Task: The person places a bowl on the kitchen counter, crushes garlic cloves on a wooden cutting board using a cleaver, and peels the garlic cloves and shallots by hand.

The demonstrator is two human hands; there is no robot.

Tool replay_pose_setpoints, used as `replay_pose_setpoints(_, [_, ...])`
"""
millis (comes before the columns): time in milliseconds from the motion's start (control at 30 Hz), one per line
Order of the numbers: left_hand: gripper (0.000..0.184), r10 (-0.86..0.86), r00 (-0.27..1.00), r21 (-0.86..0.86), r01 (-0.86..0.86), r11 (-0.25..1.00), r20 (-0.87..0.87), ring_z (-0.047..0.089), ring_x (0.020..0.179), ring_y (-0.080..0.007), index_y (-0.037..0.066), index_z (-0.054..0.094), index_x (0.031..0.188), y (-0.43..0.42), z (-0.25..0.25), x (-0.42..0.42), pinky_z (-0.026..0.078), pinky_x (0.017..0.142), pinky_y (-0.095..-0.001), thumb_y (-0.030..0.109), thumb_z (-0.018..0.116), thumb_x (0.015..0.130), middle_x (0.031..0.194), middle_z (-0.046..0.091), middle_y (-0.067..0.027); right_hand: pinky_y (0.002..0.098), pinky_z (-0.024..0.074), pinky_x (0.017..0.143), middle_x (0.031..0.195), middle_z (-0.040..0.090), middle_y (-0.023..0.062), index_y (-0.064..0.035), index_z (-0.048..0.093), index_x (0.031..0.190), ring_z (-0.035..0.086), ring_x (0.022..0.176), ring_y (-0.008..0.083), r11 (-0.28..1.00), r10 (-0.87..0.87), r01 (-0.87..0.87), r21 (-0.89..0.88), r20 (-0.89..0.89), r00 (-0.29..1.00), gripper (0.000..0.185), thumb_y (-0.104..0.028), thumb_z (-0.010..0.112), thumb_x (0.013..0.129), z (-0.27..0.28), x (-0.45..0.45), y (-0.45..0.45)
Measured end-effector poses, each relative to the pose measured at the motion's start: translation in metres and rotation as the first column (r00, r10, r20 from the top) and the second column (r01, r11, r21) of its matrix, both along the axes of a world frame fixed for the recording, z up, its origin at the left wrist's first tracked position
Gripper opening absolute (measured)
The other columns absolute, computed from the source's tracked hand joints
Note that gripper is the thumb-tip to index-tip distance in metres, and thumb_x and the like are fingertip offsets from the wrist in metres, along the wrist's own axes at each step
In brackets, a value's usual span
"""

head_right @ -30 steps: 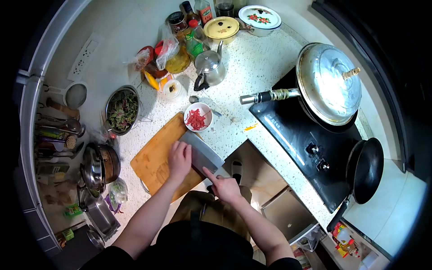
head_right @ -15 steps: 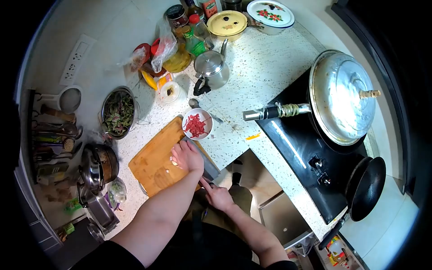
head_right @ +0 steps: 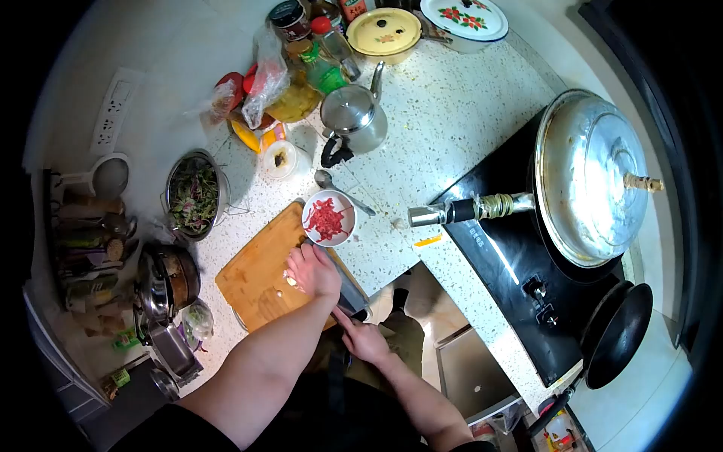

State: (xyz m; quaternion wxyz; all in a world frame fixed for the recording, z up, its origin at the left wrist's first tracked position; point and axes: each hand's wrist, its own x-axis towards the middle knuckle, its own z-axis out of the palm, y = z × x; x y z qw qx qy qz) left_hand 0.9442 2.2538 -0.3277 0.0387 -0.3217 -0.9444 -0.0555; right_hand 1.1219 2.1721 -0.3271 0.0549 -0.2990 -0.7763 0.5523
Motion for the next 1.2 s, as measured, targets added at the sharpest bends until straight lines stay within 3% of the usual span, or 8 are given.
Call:
replay_pose_setpoints(267, [0.022,-0.039,0.999,0.072,0.040,0.997,-0.020,0.053,0.110,-0.0382,0.007,0.059,0.100,-0.011,-0.004,0.001,0.040,0.096,-0.0501,0.026,0.050,0.106,0.107,0.059,-0.0161,0.0546,0.0602,0.077,0.100,0.073,0.0232,-0.0209,0.026,0.168,0.072,0.083,0.0435,0.999,0.038,-0.035,-0.035,0.063,0.997,0.089,-0.013,0.068,0.090,0.009,0.004,0.001])
replay_pose_setpoints(367, [0.026,-0.035,0.982,0.150,0.007,0.989,0.183,0.052,0.118,-0.0389,0.006,0.060,0.104,-0.006,-0.005,-0.023,0.039,0.100,-0.0534,0.032,0.059,0.105,0.109,0.060,-0.0173,0.0548,0.0599,0.074,0.092,0.073,0.0230,-0.0247,0.023,0.169,0.072,0.077,0.0420,0.999,0.025,-0.026,0.020,0.065,0.998,0.091,-0.014,0.066,0.090,0.005,-0.003,0.013])
replay_pose_setpoints(433, [0.050,-0.029,0.798,0.420,-0.285,0.861,0.602,0.051,0.127,-0.0394,0.005,0.059,0.124,-0.003,0.020,-0.034,0.039,0.105,-0.0561,0.043,0.075,0.095,0.121,0.059,-0.0195,0.0549,0.0592,0.069,0.082,0.071,0.0229,-0.0283,0.019,0.170,0.071,0.071,0.0409,0.997,0.060,-0.065,0.042,0.100,0.993,0.093,-0.015,0.065,0.090,0.011,0.001,0.011])
replay_pose_setpoints(500, [0.099,-0.372,0.919,0.366,0.304,0.880,0.132,0.047,0.136,-0.0407,0.005,0.043,0.152,0.024,0.067,-0.041,0.040,0.111,-0.0564,0.051,0.090,0.078,0.139,0.052,-0.0222,0.0555,0.0584,0.066,0.076,0.069,0.0229,-0.0294,0.017,0.170,0.070,0.067,0.0414,0.998,0.054,-0.057,0.025,0.109,0.993,0.094,-0.016,0.065,0.090,0.016,0.002,0.011])
replay_pose_setpoints(600, [0.128,-0.588,0.796,0.008,0.593,0.805,0.142,0.044,0.138,-0.0427,0.004,0.023,0.164,0.065,0.087,-0.041,0.041,0.116,-0.0525,0.049,0.096,0.069,0.151,0.043,-0.0229,0.0555,0.0581,0.068,0.079,0.071,0.0220,-0.0285,0.011,0.171,0.071,0.070,0.0412,0.997,0.077,-0.077,-0.001,0.072,0.994,0.096,-0.017,0.063,0.092,0.025,0.000,0.014])
replay_pose_setpoints(700, [0.138,-0.512,0.778,-0.189,0.600,0.778,0.365,0.040,0.142,-0.0442,0.002,0.015,0.166,0.087,0.085,-0.041,0.037,0.120,-0.0519,0.049,0.097,0.066,0.154,0.039,-0.0250,0.0547,0.0575,0.066,0.078,0.071,0.0211,-0.0285,0.012,0.171,0.070,0.069,0.0408,0.994,0.093,-0.096,0.048,0.051,0.994,0.096,-0.016,0.063,0.092,0.025,-0.006,0.011])
replay_pose_setpoints(967, [0.121,-0.721,0.603,-0.007,0.769,0.639,0.341,0.042,0.140,-0.0450,-0.003,0.029,0.160,0.140,0.102,-0.010,0.040,0.119,-0.0492,0.033,0.094,0.064,0.152,0.041,-0.0254,0.0535,0.0565,0.064,0.075,0.068,0.0208,-0.0304,0.011,0.171,0.069,0.068,0.0411,0.994,0.105,-0.106,-0.007,-0.085,0.991,0.098,-0.012,0.062,0.090,0.048,-0.018,0.006])
replay_pose_setpoints(1200, [0.116,-0.721,0.581,-0.060,0.792,0.607,0.378,0.041,0.143,-0.0396,0.001,0.031,0.160,0.194,0.079,0.004,0.042,0.120,-0.0486,0.031,0.091,0.066,0.152,0.042,-0.0180,0.0528,0.0548,0.068,0.081,0.067,0.0244,-0.0111,-0.002,0.170,0.068,0.070,0.0434,0.990,0.068,-0.079,-0.114,-0.098,0.993,0.104,-0.011,0.064,0.090,0.063,-0.020,0.001])
